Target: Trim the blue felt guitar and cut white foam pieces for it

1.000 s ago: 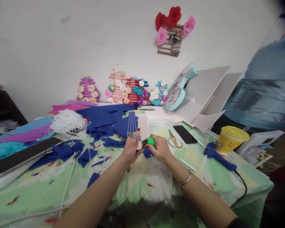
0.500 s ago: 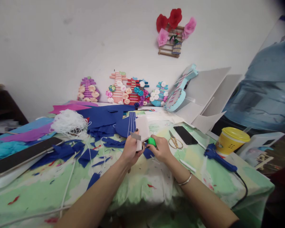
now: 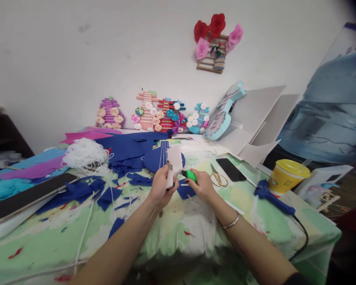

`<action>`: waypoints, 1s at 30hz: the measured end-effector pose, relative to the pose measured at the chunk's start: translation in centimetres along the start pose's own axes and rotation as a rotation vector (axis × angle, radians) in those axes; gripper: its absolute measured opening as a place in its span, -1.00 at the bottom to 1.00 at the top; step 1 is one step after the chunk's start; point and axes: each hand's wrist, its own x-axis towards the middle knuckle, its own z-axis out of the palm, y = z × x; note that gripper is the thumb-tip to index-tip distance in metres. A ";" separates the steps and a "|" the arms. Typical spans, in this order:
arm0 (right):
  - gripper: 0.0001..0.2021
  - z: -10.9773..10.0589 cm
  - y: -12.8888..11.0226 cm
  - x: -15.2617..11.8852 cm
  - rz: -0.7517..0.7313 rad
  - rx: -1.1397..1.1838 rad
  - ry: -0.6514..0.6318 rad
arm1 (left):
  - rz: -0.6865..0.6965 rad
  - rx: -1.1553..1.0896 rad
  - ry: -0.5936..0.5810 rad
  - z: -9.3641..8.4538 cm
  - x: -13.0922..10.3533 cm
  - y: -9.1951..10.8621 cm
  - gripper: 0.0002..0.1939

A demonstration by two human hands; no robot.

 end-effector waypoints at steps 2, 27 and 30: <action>-0.60 0.0 0.1 0.0 0.002 -0.008 -0.001 | 0.005 0.013 -0.006 0.0 0.0 0.0 -0.70; -0.58 0.0 0.2 -0.2 0.030 -0.095 0.062 | -0.097 0.054 -0.062 -0.4 0.5 -0.3 -0.70; -0.59 0.0 0.2 -0.2 0.036 -0.111 0.067 | -0.110 0.063 -0.059 -0.5 0.6 -0.4 -0.73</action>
